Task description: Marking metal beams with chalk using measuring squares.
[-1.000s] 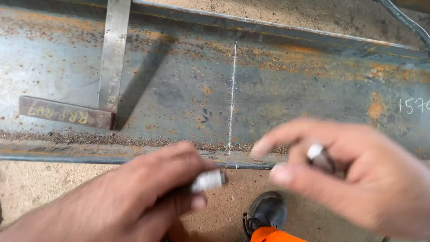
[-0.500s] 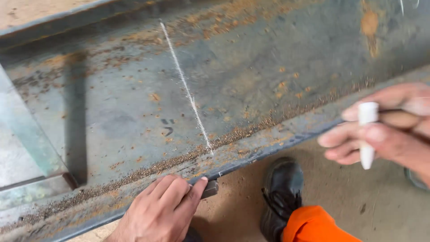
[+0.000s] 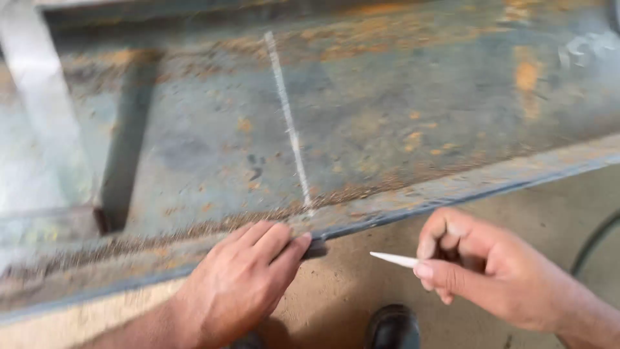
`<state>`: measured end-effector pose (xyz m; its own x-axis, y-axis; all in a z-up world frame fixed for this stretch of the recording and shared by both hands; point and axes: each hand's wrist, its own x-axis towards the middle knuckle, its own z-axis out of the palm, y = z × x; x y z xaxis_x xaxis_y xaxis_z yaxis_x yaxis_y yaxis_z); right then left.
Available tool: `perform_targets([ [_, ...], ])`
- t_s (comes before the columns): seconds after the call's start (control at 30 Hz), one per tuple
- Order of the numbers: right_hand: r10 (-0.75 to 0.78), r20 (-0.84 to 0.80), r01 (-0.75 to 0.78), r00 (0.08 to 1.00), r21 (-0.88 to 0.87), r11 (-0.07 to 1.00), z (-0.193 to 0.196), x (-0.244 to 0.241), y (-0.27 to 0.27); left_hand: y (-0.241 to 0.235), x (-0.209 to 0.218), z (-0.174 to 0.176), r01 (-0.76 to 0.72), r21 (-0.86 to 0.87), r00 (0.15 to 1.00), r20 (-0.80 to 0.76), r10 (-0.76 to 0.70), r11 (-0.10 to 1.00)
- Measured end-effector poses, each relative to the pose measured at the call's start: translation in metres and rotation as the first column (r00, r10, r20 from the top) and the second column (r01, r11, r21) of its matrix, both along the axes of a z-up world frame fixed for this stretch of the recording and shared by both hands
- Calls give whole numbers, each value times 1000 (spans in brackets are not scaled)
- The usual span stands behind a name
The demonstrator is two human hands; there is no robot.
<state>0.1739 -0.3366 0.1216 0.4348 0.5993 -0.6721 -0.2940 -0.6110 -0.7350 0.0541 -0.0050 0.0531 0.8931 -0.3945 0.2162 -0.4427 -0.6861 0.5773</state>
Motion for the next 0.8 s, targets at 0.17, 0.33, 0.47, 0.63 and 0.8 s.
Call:
perform_targets([
  [0.17,-44,-271,48,962,9,999,-74,-57,-10,-20,-22,1,-147,58,988,-40,150,987],
  [0.33,-96,-457,174,884,132,976,-136,-96,-14,-30,-23,13,-209,100,975,-53,215,973],
  [0.47,-213,-480,305,851,123,944,-147,-127,-8,-34,-26,14,-256,63,964,-62,260,965],
  [0.63,-250,-570,345,783,63,936,-170,-157,-14,-36,-27,16,-269,31,960,-66,271,963],
  [0.8,-277,-660,368,698,0,930,-167,-162,-13,-36,-27,18,-282,57,956,-62,285,958],
])
